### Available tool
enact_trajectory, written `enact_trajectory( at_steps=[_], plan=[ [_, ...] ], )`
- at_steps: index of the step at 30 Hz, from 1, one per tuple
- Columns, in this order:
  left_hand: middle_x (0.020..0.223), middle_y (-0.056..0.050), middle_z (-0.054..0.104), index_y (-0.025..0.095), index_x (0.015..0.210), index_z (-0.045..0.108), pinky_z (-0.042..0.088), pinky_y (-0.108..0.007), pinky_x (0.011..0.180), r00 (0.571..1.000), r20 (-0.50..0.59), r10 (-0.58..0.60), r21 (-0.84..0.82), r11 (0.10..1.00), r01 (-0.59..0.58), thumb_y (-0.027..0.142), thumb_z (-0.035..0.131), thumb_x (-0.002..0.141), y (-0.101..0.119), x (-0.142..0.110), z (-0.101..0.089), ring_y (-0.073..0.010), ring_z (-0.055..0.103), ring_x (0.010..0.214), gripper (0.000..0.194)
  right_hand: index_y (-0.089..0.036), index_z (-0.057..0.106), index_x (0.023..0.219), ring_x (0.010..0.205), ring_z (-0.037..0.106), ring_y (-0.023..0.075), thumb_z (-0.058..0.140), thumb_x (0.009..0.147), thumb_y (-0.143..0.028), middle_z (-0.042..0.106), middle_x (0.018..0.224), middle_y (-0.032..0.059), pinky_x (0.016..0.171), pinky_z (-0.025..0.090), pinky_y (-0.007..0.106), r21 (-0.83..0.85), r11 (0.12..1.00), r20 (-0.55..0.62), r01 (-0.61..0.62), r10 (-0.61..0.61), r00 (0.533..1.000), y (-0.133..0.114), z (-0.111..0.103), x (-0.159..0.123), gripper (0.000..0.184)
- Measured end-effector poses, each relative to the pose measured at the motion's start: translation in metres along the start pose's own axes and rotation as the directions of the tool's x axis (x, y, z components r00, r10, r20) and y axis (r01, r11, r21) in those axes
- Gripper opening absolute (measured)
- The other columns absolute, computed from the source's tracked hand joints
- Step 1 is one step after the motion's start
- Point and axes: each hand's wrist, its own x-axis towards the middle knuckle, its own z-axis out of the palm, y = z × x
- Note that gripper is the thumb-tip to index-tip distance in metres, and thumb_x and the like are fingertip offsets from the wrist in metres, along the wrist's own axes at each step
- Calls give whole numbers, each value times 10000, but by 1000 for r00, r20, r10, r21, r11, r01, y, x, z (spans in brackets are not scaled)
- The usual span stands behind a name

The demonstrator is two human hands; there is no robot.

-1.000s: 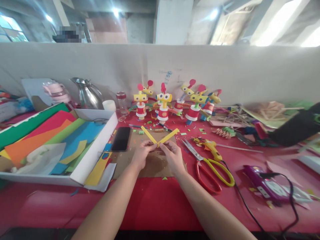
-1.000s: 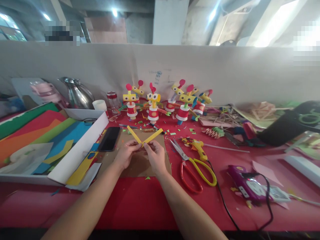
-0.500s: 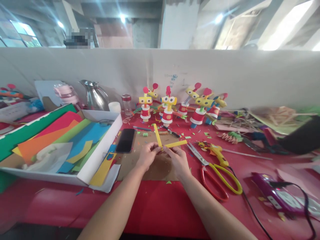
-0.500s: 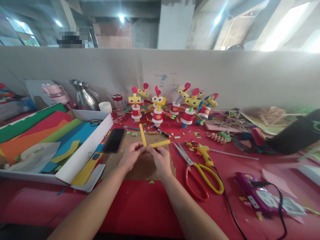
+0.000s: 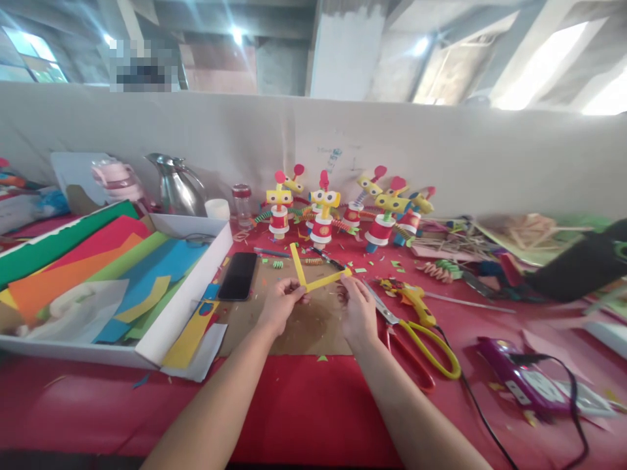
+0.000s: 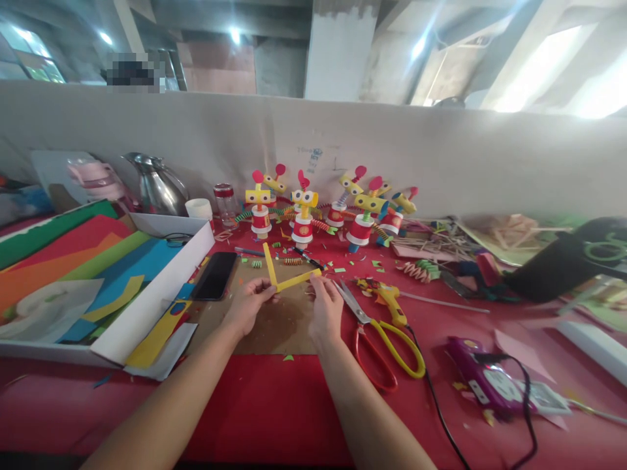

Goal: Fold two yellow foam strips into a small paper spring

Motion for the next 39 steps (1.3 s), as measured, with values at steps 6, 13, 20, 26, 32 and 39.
enact_trajectory(
  at_steps=[6, 13, 20, 26, 32, 39],
  plan=[
    [648, 17, 603, 148, 661, 612, 450, -232, 618, 998, 2, -69, -185, 980, 68, 259, 820, 513, 4, -3, 2, -103, 592, 603, 279, -228, 674, 917, 618, 576, 114, 720, 670, -336, 656, 780, -6, 524, 421, 211, -96, 992, 263, -82, 105, 959, 5, 9, -17, 273],
    [644, -5, 653, 143, 689, 686, 450, -225, 645, 987, 102, -125, -227, 963, 145, 229, 808, 552, 2, -6, 3, -103, 592, 619, 203, -195, 720, 817, 733, 625, 157, 686, 710, -357, 710, 801, 28, 682, 482, 262, -171, 985, 361, -9, 71, 930, 9, 13, -24, 197],
    [640, -14, 677, 142, 648, 679, 459, -239, 651, 995, 14, -101, -174, 980, 102, 296, 807, 563, 8, -12, 12, -115, 614, 610, 217, -178, 729, 785, 635, 591, 137, 706, 661, -328, 693, 712, 14, 634, 473, 256, -156, 987, 325, -44, 93, 941, 8, 10, -16, 196],
    [615, -14, 677, 139, 632, 686, 475, -255, 664, 997, -50, -58, -133, 990, 50, 308, 822, 522, 8, -14, 14, -123, 615, 596, 243, -173, 728, 747, 590, 541, 105, 714, 643, -288, 661, 654, -5, 600, 439, 234, -105, 991, 295, -87, 115, 949, 8, 10, -14, 155],
    [616, -15, 680, 129, 628, 685, 483, -262, 693, 998, -41, -41, -186, 982, 33, 285, 825, 519, 6, -14, 14, -121, 620, 605, 236, -174, 724, 730, 585, 529, 103, 708, 637, -281, 656, 665, -2, 592, 433, 241, -58, 992, 292, -110, 122, 949, 7, 11, -14, 143],
    [737, -36, 713, 133, 746, 679, 498, -322, 770, 998, -4, -58, -218, 974, 56, 248, 832, 515, 9, -17, 15, -164, 660, 684, 299, -169, 722, 737, 587, 534, 111, 702, 641, -283, 650, 645, 0, 591, 429, 245, -122, 991, 281, -63, 95, 955, 9, 9, -12, 150]
  ],
)
